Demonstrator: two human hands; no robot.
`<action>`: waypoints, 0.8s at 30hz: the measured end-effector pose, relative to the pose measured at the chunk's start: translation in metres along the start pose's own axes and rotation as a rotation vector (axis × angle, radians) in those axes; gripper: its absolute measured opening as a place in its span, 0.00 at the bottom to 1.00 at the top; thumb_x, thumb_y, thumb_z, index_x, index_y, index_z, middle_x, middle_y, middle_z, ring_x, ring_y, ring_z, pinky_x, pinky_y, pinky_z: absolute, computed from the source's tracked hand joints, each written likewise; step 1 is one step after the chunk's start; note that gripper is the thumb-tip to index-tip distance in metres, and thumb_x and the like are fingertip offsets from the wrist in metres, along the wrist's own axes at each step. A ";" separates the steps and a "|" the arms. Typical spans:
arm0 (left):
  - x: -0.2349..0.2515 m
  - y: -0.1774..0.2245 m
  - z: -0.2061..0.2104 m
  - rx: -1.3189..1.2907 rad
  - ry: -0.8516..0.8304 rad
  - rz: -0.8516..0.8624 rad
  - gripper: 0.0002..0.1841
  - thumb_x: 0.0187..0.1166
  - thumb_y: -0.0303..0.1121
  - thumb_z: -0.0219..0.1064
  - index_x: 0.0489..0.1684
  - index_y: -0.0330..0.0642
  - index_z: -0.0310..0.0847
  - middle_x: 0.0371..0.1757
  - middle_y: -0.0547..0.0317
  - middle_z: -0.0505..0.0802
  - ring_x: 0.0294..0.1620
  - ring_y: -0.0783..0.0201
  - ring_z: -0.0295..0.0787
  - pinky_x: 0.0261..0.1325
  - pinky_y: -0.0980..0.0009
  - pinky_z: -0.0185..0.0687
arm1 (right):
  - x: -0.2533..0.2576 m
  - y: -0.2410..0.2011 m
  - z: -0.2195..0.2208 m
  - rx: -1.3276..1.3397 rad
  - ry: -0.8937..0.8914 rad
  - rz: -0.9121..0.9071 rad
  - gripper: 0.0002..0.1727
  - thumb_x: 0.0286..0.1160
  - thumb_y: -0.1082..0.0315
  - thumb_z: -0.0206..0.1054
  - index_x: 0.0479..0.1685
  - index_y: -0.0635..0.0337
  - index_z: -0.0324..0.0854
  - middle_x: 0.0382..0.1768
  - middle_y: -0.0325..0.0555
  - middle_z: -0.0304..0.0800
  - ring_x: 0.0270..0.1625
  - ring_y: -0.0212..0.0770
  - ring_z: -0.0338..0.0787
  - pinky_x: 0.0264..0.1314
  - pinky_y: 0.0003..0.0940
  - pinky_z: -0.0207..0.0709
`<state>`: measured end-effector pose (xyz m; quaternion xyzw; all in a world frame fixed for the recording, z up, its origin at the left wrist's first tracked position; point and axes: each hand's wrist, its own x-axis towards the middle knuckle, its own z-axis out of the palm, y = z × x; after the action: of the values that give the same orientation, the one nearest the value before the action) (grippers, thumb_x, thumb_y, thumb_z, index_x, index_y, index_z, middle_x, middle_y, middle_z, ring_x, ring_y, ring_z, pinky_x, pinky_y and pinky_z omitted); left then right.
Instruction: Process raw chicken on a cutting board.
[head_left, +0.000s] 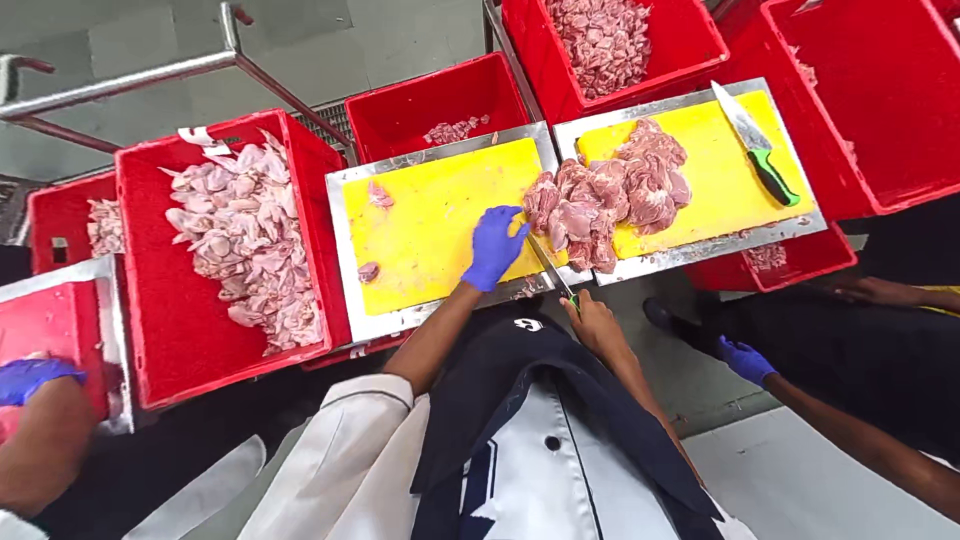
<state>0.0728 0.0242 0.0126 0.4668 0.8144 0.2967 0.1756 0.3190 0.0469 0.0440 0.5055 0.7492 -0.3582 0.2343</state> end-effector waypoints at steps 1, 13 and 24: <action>0.015 0.020 0.016 0.051 -0.052 0.017 0.24 0.81 0.46 0.69 0.70 0.43 0.85 0.68 0.46 0.90 0.72 0.46 0.85 0.74 0.46 0.80 | -0.004 0.005 0.002 0.000 0.000 0.003 0.34 0.91 0.40 0.49 0.67 0.66 0.75 0.45 0.65 0.91 0.53 0.65 0.93 0.55 0.64 0.82; 0.059 -0.011 -0.032 -0.696 -0.142 -0.251 0.11 0.83 0.29 0.63 0.51 0.31 0.87 0.43 0.46 0.92 0.44 0.59 0.89 0.54 0.56 0.85 | -0.019 0.025 0.028 0.156 0.050 -0.013 0.32 0.91 0.42 0.53 0.61 0.68 0.79 0.40 0.64 0.91 0.48 0.64 0.92 0.53 0.63 0.82; -0.014 -0.083 -0.076 0.055 0.159 -0.321 0.16 0.87 0.37 0.60 0.61 0.37 0.87 0.56 0.46 0.95 0.61 0.49 0.92 0.69 0.48 0.84 | 0.009 -0.041 0.004 -0.004 0.123 -0.157 0.33 0.91 0.42 0.51 0.64 0.68 0.78 0.40 0.64 0.91 0.48 0.65 0.93 0.52 0.64 0.82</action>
<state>-0.0174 -0.0443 0.0165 0.3108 0.8975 0.2785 0.1430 0.2778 0.0399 0.0473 0.4658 0.8001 -0.3424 0.1602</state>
